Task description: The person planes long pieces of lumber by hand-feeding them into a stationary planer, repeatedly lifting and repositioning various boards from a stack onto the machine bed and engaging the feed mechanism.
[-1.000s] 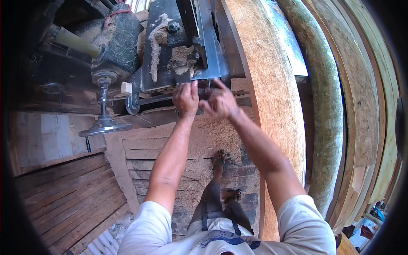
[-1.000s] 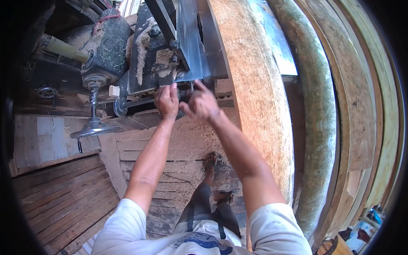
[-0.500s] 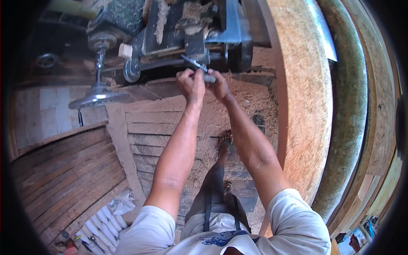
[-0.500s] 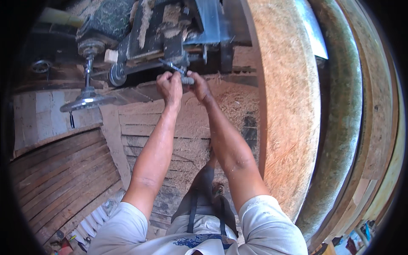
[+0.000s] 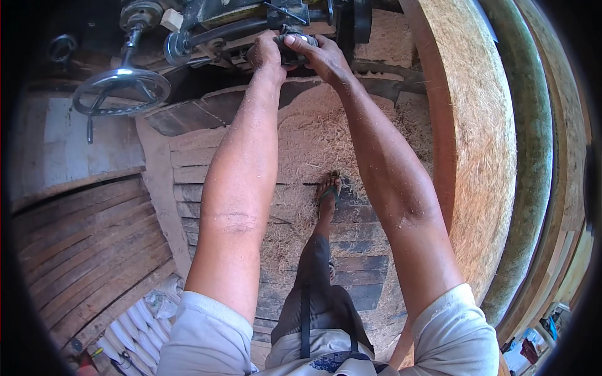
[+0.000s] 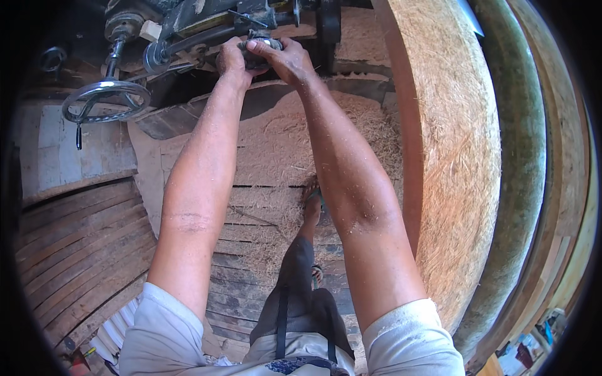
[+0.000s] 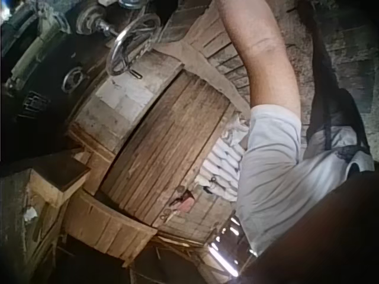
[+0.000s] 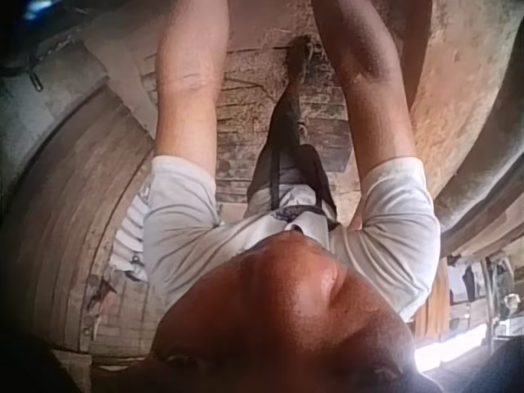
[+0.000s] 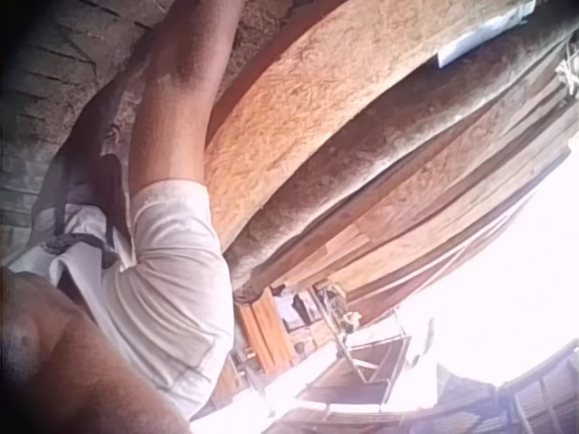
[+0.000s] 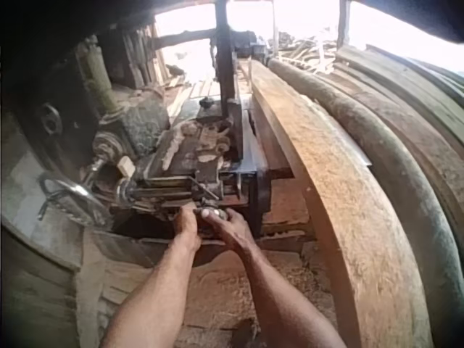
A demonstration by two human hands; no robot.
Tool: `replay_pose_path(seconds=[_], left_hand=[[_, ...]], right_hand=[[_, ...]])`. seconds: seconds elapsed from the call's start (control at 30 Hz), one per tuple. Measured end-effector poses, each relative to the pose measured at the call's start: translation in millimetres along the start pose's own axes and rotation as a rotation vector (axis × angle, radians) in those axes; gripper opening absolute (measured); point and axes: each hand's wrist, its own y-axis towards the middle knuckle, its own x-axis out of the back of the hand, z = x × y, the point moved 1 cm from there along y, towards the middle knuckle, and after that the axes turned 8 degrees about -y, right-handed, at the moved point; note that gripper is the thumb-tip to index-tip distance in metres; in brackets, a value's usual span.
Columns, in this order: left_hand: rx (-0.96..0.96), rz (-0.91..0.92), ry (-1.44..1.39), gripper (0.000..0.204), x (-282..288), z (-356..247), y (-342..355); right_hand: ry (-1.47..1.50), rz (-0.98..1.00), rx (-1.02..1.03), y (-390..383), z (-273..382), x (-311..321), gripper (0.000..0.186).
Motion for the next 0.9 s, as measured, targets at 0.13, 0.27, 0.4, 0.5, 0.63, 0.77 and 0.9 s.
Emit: replay_pose_path(seconds=[0.13, 0.27, 0.4, 0.5, 0.63, 0.77, 0.9], left_hand=[[0.0, 0.01, 0.062, 0.039, -1, 2, -7], [0.008, -0.041, 0.048, 0.038, -4, -1, -12], [0.009, -0.08, 0.057, 0.032, -3, 1, -10], [0.04, -0.055, 0.026, 0.03, -1, 3, -3], [0.112, 0.028, -0.07, 0.032, 7, 9, 6], [0.135, 0.109, -0.201, 0.026, 11, 15, 11], [0.176, 0.117, -0.234, 0.02, 14, 21, 14]], right_hand=[[-0.026, -0.055, -0.042, -9, 4, 3, 0.087], [0.006, -0.03, -0.067, -12, 8, 5, 0.082], [0.008, -0.028, -0.032, -13, 9, 5, 0.077], [-0.004, -0.023, -0.073, -14, 13, 7, 0.076], [-0.196, -0.08, -0.058, -20, 32, 9, 0.076], [-0.287, -0.083, -0.053, -22, 42, 14, 0.081], [-0.328, -0.062, -0.056, -23, 47, 18, 0.079]])
